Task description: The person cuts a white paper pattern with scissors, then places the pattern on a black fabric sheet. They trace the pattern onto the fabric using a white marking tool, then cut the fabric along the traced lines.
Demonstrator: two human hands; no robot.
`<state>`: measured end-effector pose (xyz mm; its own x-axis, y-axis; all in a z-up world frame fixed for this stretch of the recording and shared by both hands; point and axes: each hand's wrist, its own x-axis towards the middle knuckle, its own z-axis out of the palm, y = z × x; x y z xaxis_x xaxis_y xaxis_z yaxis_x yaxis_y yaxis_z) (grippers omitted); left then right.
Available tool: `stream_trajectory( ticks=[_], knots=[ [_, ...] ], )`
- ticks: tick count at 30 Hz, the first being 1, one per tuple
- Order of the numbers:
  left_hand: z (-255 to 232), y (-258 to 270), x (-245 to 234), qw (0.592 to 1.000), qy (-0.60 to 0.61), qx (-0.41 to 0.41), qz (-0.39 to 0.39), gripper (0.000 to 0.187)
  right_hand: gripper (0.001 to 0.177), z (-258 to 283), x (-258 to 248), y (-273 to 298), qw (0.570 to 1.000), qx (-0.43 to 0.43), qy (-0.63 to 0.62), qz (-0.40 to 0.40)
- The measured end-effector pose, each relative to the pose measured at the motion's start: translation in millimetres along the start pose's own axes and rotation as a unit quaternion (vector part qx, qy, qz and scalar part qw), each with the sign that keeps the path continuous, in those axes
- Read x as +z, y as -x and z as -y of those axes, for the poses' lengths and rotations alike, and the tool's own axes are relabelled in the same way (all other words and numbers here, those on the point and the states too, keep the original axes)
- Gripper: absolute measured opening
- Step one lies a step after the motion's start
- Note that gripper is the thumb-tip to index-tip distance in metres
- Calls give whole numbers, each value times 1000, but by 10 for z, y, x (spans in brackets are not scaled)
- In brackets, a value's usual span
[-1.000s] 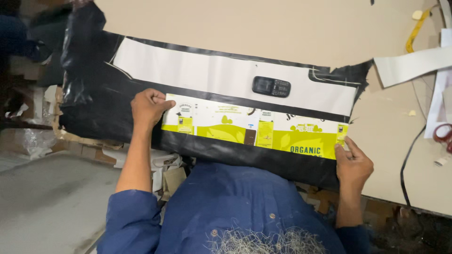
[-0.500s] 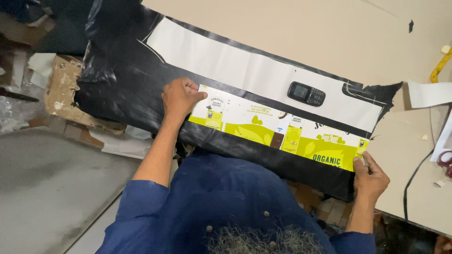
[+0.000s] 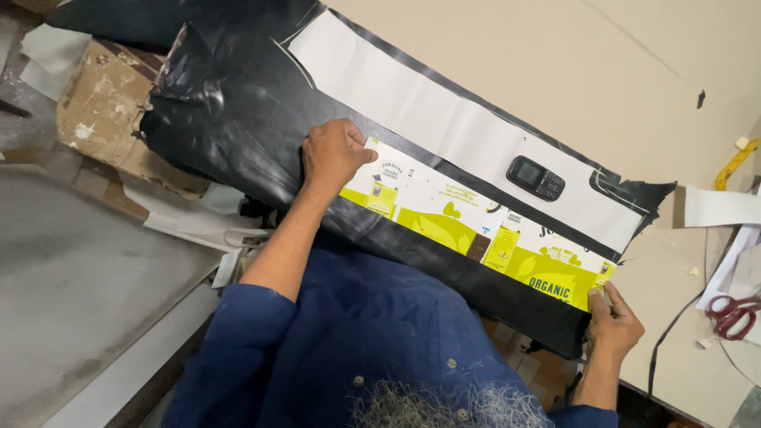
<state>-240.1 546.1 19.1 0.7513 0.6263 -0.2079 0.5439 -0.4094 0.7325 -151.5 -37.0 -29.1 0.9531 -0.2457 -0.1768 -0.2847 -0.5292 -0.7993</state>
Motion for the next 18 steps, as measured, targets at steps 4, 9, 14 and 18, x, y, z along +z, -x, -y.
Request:
stream_trajectory(
  ticks=[4, 9, 14, 18],
  knots=[
    [-25, 27, 16, 1000, -2, 3, 1, 28, 40, 40, -10, 22, 999, -36, 30, 7],
    [16, 207, 231, 975, -49, 175, -131, 22, 43, 270, -97, 110, 951, -80, 297, -12],
    [-26, 472, 544, 969, -120, 206, -71, 18, 31, 672, 22, 170, 899, -145, 411, -39],
    [-107, 859, 630, 932, -261, 248, -40, 67, 32, 1119, 796, 265, 983, -52, 111, 133]
  ],
)
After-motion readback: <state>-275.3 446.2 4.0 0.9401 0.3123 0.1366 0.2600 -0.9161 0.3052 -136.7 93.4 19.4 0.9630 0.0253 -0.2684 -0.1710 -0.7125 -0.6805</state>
